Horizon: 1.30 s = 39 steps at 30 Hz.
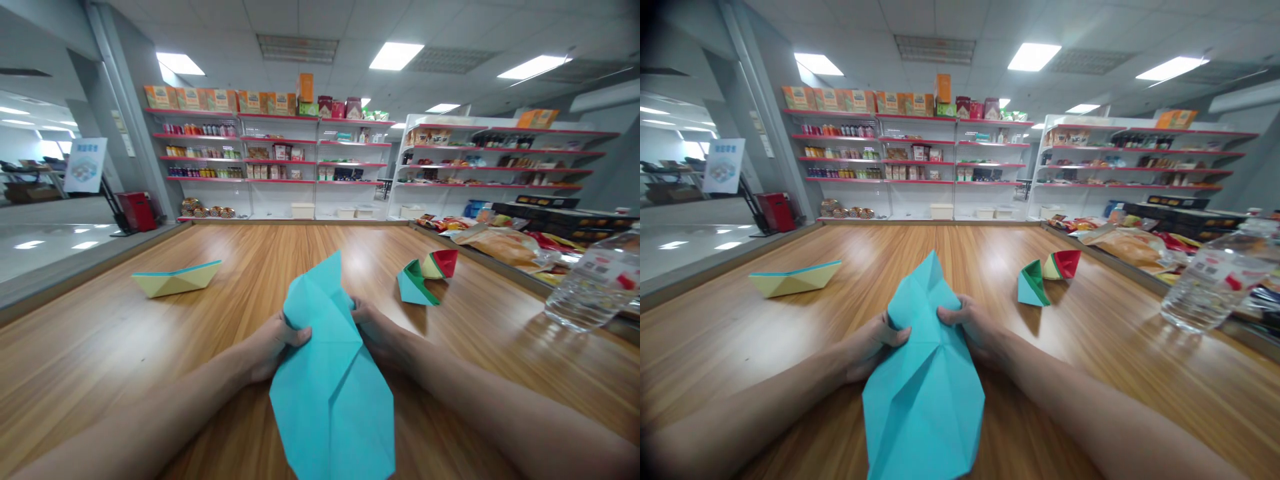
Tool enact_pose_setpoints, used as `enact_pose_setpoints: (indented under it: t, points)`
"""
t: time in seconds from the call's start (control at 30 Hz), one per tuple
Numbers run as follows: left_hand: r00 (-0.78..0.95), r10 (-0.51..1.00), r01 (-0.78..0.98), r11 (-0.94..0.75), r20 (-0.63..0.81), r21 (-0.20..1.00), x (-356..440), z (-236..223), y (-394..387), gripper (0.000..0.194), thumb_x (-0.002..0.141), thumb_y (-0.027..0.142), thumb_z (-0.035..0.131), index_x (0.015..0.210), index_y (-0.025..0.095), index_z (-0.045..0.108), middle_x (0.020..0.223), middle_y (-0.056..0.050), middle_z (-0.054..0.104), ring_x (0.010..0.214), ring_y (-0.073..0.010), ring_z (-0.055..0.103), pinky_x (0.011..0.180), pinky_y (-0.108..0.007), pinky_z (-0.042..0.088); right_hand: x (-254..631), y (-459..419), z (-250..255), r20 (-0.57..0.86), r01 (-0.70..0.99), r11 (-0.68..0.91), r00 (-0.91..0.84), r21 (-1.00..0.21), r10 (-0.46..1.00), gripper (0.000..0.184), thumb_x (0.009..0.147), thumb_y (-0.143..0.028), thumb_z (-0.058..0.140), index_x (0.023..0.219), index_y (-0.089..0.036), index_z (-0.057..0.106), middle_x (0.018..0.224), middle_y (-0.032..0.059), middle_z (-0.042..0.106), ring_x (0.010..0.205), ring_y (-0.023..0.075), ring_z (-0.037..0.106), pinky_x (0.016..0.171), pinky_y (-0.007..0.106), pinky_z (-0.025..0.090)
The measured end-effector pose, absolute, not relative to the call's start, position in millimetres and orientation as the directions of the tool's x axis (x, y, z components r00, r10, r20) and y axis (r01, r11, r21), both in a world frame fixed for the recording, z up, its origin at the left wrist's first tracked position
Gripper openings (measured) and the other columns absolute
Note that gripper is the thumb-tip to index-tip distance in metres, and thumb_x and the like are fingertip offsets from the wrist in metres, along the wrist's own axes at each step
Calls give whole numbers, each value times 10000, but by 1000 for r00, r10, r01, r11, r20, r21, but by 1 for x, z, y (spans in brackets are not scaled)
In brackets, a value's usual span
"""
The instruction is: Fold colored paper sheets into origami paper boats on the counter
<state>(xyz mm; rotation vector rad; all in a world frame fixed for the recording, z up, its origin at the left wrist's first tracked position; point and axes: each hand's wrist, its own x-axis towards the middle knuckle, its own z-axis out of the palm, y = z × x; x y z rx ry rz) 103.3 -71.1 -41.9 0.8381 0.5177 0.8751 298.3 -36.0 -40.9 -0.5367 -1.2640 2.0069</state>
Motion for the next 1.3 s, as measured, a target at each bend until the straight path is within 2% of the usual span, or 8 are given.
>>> enact_pose_setpoints:
  t: [0.6, 0.7, 0.8, 0.93, 1.03, 1.13, 1.2, 1.3]
  points:
    - [238, 965, -509, 221, -111, 832, 94, -42, -58, 299, 711, 235, 726, 982, 158, 627, 892, -82, 720, 737, -227, 678, 757, -397, 531, 305, -25, -40, -114, -294, -231, -367, -928, 923, 260, 779, -368, 648, 911, -145, 627, 825, 76, 713, 682, 219, 679, 708, 387, 546]
    - [206, 975, -339, 154, -87, 928, 73, -39, -45, 375, 663, 283, 744, 988, 154, 608, 938, -94, 713, 763, -237, 677, 765, -403, 532, 312, -17, -44, -114, -232, -193, -314, -953, 943, 318, 765, -405, 651, 939, -140, 630, 849, 89, 716, 715, 233, 684, 716, 390, 546]
    - [84, 996, 181, 11, -27, 983, 40, -34, -26, 395, 708, 388, 655, 1016, 148, 596, 960, -103, 706, 790, -249, 675, 735, -398, 543, 320, -7, -49, -25, -57, -36, -189, -998, 982, 363, 755, -430, 641, 959, -130, 629, 859, 105, 713, 733, 245, 679, 699, 387, 544]
    - [-75, 997, 437, 11, 25, 900, 8, -31, -11, 323, 665, 323, 668, 890, 93, 640, 926, -187, 685, 914, -378, 634, 787, -494, 495, 322, 0, -52, 137, 155, 135, 1, -979, 991, 345, 673, -325, 705, 954, -157, 596, 901, 87, 688, 773, 236, 645, 703, 367, 517]
    - [-181, 963, 648, -35, 199, 761, 16, -32, -20, 428, 666, 204, 672, 1076, 100, 612, 1180, -233, 572, 1201, -445, 432, 957, -581, 335, 317, -2, -54, 305, 489, 240, 57, -839, 951, 319, 641, -265, 707, 907, -161, 566, 928, 92, 654, 848, 246, 610, 766, 385, 478]
    - [105, 826, 954, -242, 554, 180, 45, -36, -37, 512, 791, 118, 518, 1299, 158, 476, 1442, -187, 319, 1348, -379, 227, 1057, -566, 205, 313, -6, -56, 383, 683, 279, 1, -675, 924, 318, 688, -284, 666, 948, -158, 534, 951, 101, 634, 861, 240, 603, 773, 384, 467]
    - [417, 796, 885, -466, 439, 4, 62, -41, -45, 431, 874, 161, 425, 1301, 171, 483, 1471, -139, 296, 1361, -307, 233, 1091, -476, 215, 312, -8, -57, 396, 706, 296, -25, -643, 918, 334, 709, -290, 649, 988, -159, 520, 977, 103, 629, 877, 234, 605, 772, 368, 470]
    - [586, 788, 782, -611, 186, 125, 71, -48, -50, 464, 961, 246, 247, 1423, 231, 292, 1501, -81, 255, 1366, -246, 243, 1083, -449, 246, 314, -8, -56, 395, 744, 284, -30, -604, 918, 403, 711, -290, 654, 1059, -146, 508, 1008, 118, 629, 913, 246, 610, 791, 364, 472]
